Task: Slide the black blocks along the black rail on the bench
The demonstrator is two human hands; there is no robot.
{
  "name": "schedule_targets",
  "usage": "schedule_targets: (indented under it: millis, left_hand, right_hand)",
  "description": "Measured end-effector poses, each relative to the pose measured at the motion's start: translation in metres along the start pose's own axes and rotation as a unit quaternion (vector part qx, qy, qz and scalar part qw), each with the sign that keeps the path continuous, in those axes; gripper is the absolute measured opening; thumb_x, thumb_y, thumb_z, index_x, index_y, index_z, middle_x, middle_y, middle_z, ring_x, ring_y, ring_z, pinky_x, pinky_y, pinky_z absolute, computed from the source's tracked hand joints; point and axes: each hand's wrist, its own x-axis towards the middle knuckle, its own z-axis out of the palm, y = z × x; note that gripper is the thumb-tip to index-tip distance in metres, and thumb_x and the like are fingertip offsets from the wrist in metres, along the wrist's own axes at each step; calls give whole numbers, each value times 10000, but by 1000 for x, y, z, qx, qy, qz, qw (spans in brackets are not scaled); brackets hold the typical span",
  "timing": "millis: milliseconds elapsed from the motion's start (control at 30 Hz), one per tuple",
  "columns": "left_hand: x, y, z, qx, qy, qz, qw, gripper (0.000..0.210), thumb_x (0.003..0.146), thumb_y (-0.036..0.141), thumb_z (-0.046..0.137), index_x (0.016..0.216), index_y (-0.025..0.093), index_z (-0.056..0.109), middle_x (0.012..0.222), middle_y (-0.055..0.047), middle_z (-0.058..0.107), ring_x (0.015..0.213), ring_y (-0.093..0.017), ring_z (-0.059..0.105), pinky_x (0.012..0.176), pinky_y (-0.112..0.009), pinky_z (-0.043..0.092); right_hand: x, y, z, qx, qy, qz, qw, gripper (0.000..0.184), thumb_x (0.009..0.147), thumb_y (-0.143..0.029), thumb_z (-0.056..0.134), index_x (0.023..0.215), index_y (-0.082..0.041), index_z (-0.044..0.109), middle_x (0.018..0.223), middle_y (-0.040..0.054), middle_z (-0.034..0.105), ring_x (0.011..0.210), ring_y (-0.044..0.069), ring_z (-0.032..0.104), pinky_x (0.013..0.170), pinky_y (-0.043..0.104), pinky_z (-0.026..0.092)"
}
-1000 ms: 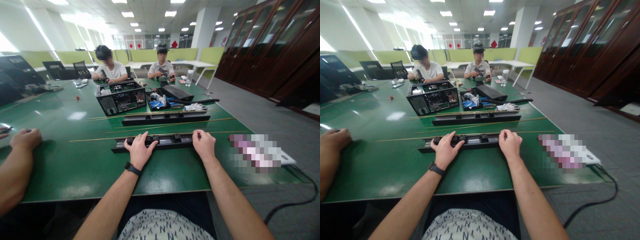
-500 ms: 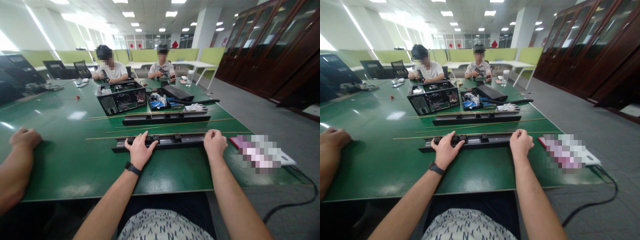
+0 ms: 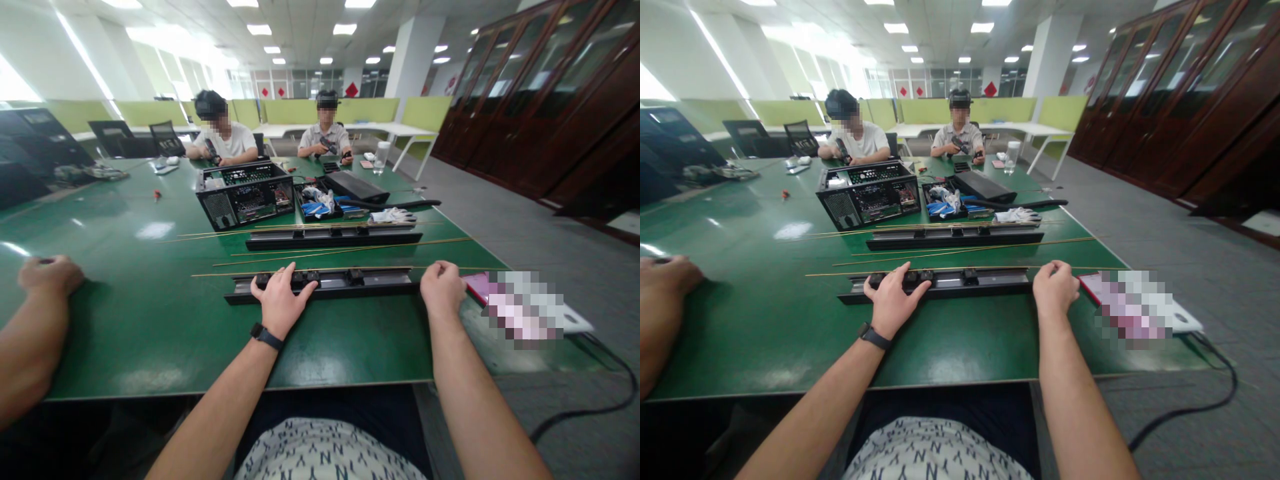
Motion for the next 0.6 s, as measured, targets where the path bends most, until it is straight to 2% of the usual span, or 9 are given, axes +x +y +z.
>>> schedule_targets:
  millis: [167,300,367,500,600]
  left_hand:
    - [0,1,-1,3,-1,0,1000,579,931,597,659,1390,248,618,1319,-153,746,1279,-358,644,1228,-669,130]
    - [1,1,-3,2,-1,2,1000,573,937,592,655,1388,240,614,1310,-154,749,1273,-353,648,1223,-674,137]
    - [1,1,-3,6,-2,0,1000,572,938,594,648,1389,243,616,1313,-158,747,1280,-357,643,1223,-668,148]
    - [0,0,0,4,2,3,1000,578,935,597,648,1394,247,618,1317,-155,746,1280,-359,643,1227,-665,145]
    - [0,-1,2,-1,7,6,1000,592,930,599,657,1402,244,613,1317,-155,746,1275,-355,645,1228,-669,134]
  right_hand:
    - [-6,-2,3,30,-37,-33,998,411,926,-423,477,1194,-203,698,1105,135,739,1075,324,621,1028,535,449]
    - [-13,-8,2,27,-73,-68,995,411,935,-460,468,1146,-208,715,1078,130,747,1061,313,630,1034,529,453]
    - [-13,-9,1,28,-72,-74,994,413,932,-458,471,1142,-199,715,1092,139,748,1059,313,635,1029,523,461]
    - [-9,-7,-1,31,-30,-42,998,425,931,-397,463,1201,-166,697,1156,165,744,1080,317,648,1037,517,469]
    - [-6,-4,0,39,-32,-16,999,448,935,-396,467,1251,-157,678,1152,161,748,1082,313,656,1029,505,478]
